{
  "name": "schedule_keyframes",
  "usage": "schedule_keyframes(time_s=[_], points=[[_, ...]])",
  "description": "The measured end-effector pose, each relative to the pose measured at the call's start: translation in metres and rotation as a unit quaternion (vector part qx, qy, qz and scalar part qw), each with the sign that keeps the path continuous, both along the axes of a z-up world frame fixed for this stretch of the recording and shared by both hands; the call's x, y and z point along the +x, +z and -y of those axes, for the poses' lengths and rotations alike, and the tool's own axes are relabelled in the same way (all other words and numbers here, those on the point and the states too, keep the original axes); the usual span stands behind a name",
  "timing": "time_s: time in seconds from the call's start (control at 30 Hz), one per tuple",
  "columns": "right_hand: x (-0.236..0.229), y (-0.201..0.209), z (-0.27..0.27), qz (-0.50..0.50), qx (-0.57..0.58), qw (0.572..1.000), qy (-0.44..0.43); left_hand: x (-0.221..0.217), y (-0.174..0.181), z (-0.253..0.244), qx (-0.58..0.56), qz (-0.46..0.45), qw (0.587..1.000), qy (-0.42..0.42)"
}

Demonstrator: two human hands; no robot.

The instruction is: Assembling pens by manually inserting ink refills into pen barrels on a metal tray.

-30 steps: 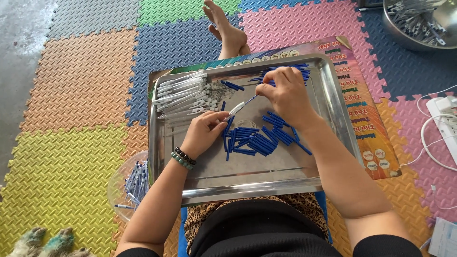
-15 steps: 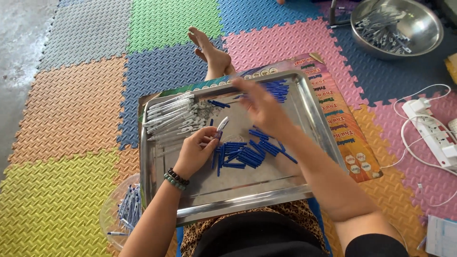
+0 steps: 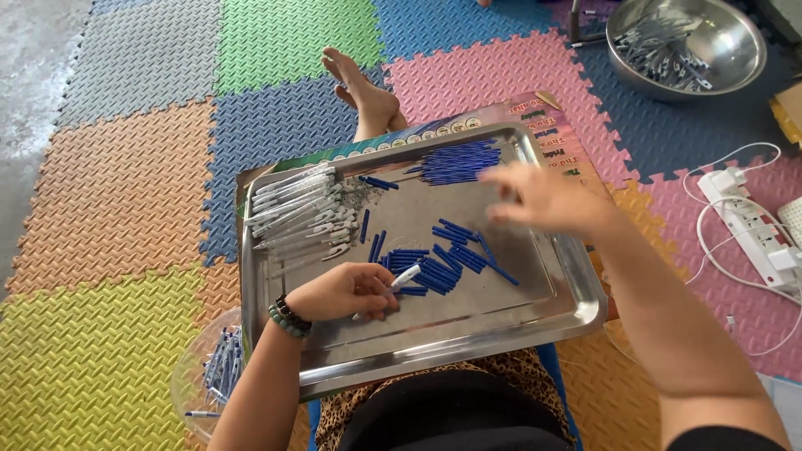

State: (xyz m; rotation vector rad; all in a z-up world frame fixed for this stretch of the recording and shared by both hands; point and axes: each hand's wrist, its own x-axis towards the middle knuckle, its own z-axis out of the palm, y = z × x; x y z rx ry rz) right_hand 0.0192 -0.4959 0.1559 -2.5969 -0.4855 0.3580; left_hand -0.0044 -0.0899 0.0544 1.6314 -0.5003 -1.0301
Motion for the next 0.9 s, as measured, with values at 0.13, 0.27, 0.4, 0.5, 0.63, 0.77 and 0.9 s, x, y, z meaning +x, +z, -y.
schedule_keyframes(time_s=[0.13, 0.27, 0.4, 0.5, 0.63, 0.77, 0.9], points=[[-0.042, -0.039, 0.007, -0.132, -0.169, 0.976, -0.047, 0.004, 0.000, 0.003, -0.005, -0.015, 1.000, 0.006], [-0.067, -0.071, -0.009, -0.157, -0.173, 0.970, -0.063, 0.003, -0.009, 0.005, -0.013, -0.012, 0.999, 0.036], [-0.069, -0.092, -0.048, -0.097, -0.165, 0.980, -0.056, 0.007, -0.010, 0.010, -0.008, 0.010, 0.998, 0.059], [-0.047, -0.135, -0.062, -0.030, -0.142, 0.988, -0.048, 0.010, -0.017, 0.011, -0.011, 0.022, 0.997, 0.075], [-0.014, -0.135, -0.077, 0.029, -0.130, 0.990, -0.039, 0.014, -0.035, 0.007, -0.027, 0.051, 0.993, 0.102], [0.023, -0.123, -0.086, 0.027, -0.157, 0.987, -0.037, 0.018, -0.046, 0.001, -0.069, 0.061, 0.980, 0.179], [0.050, -0.133, -0.082, 0.034, -0.211, 0.976, -0.039, 0.020, -0.048, 0.003, -0.122, 0.073, 0.960, 0.242]])
